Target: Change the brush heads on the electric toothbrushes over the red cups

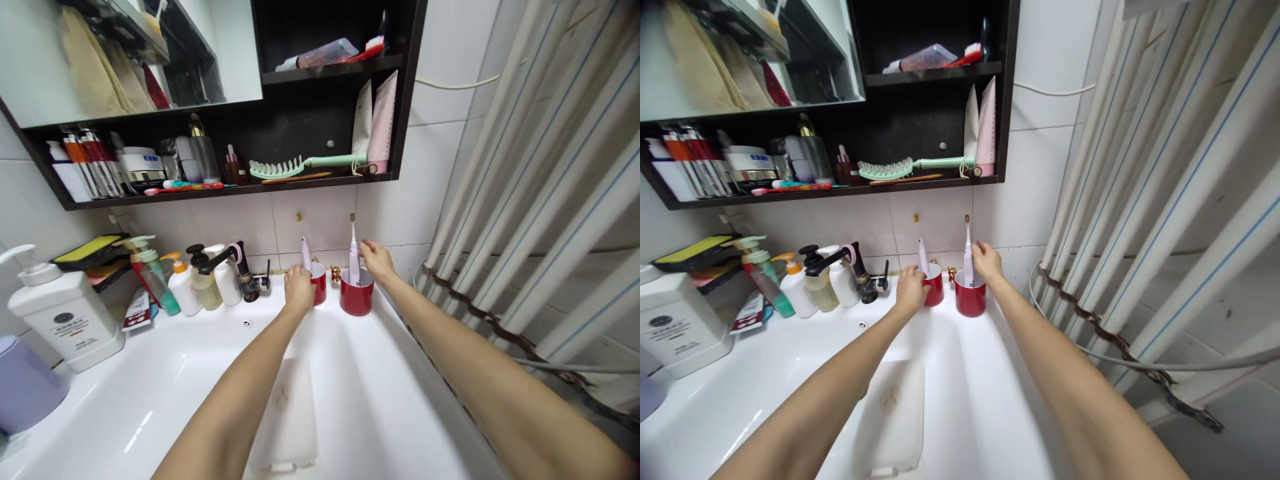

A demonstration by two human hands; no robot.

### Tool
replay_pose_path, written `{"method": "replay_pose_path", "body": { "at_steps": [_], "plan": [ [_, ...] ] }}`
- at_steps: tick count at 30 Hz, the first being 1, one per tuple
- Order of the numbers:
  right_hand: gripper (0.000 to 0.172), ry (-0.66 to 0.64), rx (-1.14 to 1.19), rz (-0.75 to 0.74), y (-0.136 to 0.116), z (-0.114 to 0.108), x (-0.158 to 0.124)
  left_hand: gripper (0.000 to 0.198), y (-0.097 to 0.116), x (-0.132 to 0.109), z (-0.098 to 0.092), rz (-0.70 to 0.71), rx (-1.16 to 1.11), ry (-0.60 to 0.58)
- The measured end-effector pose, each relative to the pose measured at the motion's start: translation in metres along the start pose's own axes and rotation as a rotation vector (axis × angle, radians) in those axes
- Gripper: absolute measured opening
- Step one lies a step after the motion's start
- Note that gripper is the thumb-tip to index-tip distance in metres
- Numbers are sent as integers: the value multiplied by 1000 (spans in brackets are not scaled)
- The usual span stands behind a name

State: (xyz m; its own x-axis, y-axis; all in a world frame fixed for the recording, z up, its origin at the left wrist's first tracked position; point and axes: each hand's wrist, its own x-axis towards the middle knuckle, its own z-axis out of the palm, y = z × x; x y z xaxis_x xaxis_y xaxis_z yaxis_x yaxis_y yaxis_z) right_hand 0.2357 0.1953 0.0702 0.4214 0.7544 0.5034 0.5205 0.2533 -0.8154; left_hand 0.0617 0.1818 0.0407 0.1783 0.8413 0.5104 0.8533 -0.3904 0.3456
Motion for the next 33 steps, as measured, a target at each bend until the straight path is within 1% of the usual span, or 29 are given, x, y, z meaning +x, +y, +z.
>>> {"method": "replay_pose_path", "body": {
  "at_steps": [2,4,5,7,10,13,15,17,19,22,25,28,30,31,33],
  "plan": [
    [34,55,-9,-5,-15,-7,-15,17,-9,-1,-3,5,-23,-39],
    [35,58,-6,-38,-30,-10,-39,15,-12,-8,-7,35,-51,-50],
    [34,25,3,-58,-36,-9,-54,15,-12,-15,-10,51,-64,-51],
    [31,-83,17,-77,-42,-2,-85,14,-13,-35,-18,79,-81,-50],
    [33,-240,27,-70,-42,17,-126,11,-19,-75,-31,118,-111,-60],
    [38,-360,18,-49,-39,37,-155,7,-29,-116,-41,129,-157,-95],
    [36,-435,13,-50,-39,47,-169,8,-34,-139,-46,116,-174,-125],
    [29,-506,6,-56,-43,56,-179,9,-38,-156,-50,99,-182,-160],
    [19,-555,-12,-53,-46,62,-187,10,-39,-168,-53,78,-194,-188],
    [12,-573,-47,-39,-51,69,-196,11,-41,-176,-54,41,-219,-188],
    [13,-556,-63,-35,-56,72,-200,12,-42,-177,-53,7,-235,-170],
    [16,-527,-42,-51,-66,69,-195,14,-44,-179,-53,-19,-256,-177],
    [20,-505,-11,-67,-75,62,-187,16,-46,-180,-54,-14,-291,-169],
    [21,-497,9,-76,-81,57,-183,19,-47,-180,-56,-11,-324,-145],
    [24,-491,49,-96,-92,46,-177,21,-48,-175,-60,-30,-431,-50]
  ]
}}
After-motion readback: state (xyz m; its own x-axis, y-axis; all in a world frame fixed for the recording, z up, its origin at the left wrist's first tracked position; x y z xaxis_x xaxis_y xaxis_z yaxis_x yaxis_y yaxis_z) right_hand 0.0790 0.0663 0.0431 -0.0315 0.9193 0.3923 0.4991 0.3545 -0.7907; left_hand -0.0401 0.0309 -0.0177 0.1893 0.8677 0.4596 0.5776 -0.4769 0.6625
